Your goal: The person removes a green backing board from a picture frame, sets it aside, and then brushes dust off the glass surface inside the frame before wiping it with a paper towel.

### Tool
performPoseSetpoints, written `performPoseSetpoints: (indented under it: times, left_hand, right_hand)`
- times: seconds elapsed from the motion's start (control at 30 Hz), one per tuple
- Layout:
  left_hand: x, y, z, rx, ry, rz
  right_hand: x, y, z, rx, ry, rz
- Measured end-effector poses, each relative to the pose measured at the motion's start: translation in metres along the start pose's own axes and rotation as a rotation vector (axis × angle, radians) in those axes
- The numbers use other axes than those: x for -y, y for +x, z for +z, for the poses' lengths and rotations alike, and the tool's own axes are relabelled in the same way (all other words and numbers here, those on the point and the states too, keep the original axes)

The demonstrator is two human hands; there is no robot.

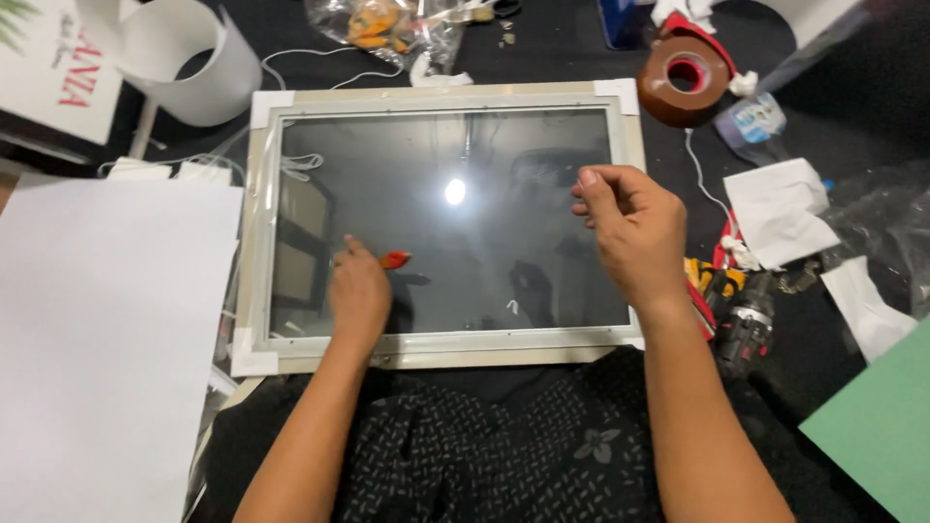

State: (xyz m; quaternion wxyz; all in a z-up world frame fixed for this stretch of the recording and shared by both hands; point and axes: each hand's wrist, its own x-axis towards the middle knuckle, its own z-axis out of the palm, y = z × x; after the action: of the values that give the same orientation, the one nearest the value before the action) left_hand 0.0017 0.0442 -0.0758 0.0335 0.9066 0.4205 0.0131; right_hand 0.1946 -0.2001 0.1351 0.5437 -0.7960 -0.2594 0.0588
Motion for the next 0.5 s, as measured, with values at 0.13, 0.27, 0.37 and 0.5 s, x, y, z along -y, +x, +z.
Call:
performPoseSetpoints:
  times: [0.13, 0.27, 0.37, 0.5]
  left_hand:
    - [-0.159, -0.011, -0.007, 0.107, -0.422, 0.254]
    - [-0.258, -0.023, -0.013, 0.216, -0.759, 0.35]
    - [-0.259, -0.023, -0.019, 0.204, -0.667, 0.389]
    - [-0.194, -0.022, -0.036, 0.169, -0.551, 0.408]
  right_hand:
    - [-0.008, 0.004, 0.0, -0.174, 0.118, 0.0]
    - [-0.006, 0.006, -0.011, -0.286, 0.01, -0.08]
    - [-0.02, 0.009, -0.02, -0.238, 0.078, 0.027]
    - [0.014, -0.003, -0.006, 0.263, -0.109, 0.088]
